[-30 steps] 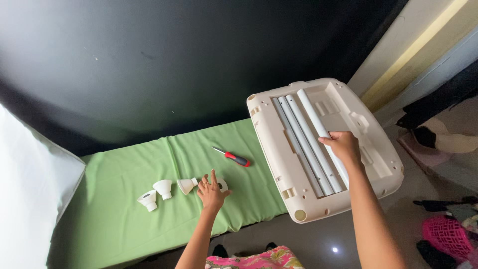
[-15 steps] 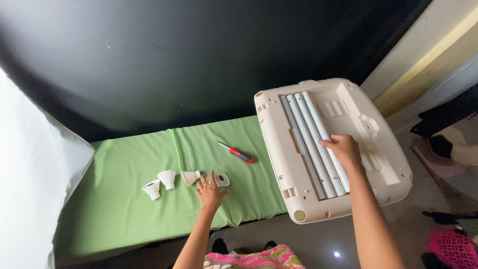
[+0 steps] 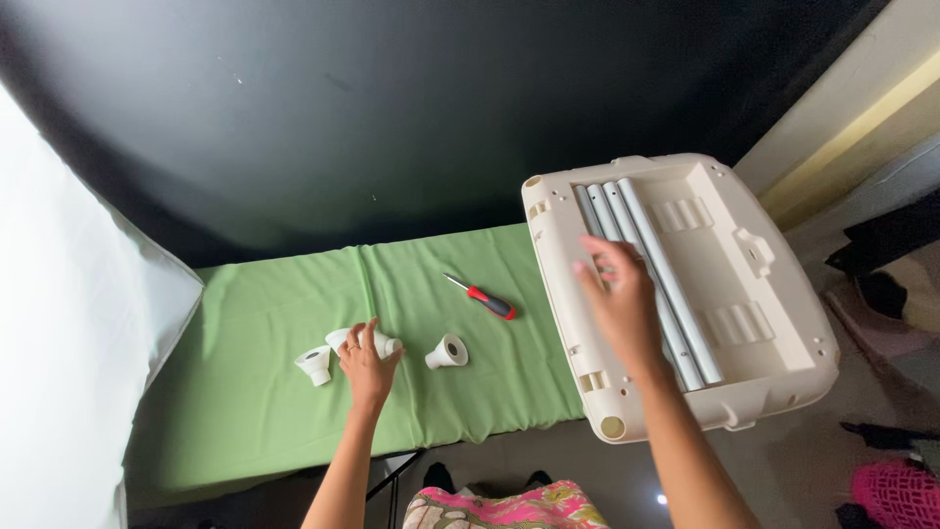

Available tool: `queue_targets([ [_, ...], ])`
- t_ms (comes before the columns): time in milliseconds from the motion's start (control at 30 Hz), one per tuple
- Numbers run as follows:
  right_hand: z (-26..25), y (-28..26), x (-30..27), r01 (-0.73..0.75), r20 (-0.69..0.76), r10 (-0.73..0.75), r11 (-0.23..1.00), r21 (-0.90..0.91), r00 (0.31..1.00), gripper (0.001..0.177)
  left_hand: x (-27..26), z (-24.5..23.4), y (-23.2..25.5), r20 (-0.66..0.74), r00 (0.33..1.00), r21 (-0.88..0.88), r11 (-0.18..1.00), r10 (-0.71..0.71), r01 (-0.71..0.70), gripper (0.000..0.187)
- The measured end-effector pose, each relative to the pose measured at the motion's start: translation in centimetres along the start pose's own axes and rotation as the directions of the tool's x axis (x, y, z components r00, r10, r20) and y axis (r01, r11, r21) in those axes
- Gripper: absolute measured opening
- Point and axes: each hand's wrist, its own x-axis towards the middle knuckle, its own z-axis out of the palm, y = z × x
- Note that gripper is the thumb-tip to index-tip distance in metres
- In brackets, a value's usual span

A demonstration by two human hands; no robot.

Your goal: The person uses a screwdriver to remove the four legs from an overturned white plastic stool. Each leg is unscrewed and placed on the green-covered table. The person then separates the foot caps from the leg tubes and arranges the parts on the table.

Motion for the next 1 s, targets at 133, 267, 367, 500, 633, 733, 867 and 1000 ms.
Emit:
queue_targets([
  [133, 9.5, -5.8, -4.3, -0.034, 0.361, -0.022, 0.988, 0.149, 0.932, 0.034, 1.8, -0.9, -0.9, 0.190, 0.975, 0.165, 0.975, 0.118, -0.150, 0.075],
  [267, 17.7, -3.6, -7.1, -0.082, 0.554, 0.102, 0.995, -0.062, 0.826, 0.043, 2.6, -1.5, -1.3, 0.408, 0.903, 0.228, 0.944, 0.130, -0.239, 0.076],
  [367, 21.4, 0.8, -8.9, 0.025, 0.605, 0.150, 0.962, -0.271, 0.782, 0.071, 2.8, -2.3, -2.0, 0.475, 0.851, 0.310, 0.863, 0.223, -0.399, 0.088],
  [500, 25.4, 5.2, -10.4, 0.164, 0.669, 0.116, 0.926, -0.340, 0.734, 0.087, 3.3, -3.0, -2.2, 0.374, 0.850, 0.162, 0.877, 0.370, -0.453, 0.045],
  [633, 28.3, 8.8, -11.6, 0.216, 0.684, 0.100, 0.907, -0.360, 0.722, 0.078, 3.2, -2.4, -1.1, 0.320, 0.891, -0.034, 0.944, 0.321, -0.327, 0.042],
  [733, 29.5, 10.7, -12.0, 0.193, 0.614, 0.052, 0.925, -0.326, 0.788, 0.058, 2.6, -1.8, -0.4, 0.337, 0.892, -0.172, 0.951, 0.301, -0.257, 0.044],
  [867, 29.7, 10.2, -11.2, -0.085, 0.448, 0.102, 0.995, -0.058, 0.888, 0.049, 2.3, -1.8, -0.2, 0.397, 0.867, -0.196, 0.951, 0.302, -0.241, 0.045],
  [1000, 29.4, 7.5, -10.6, -0.197, 0.376, 0.227, 0.973, -0.117, 0.898, 0.046, 2.4, -2.8, -0.9, 0.276, 0.908, -0.214, 0.941, 0.315, -0.261, 0.058],
])
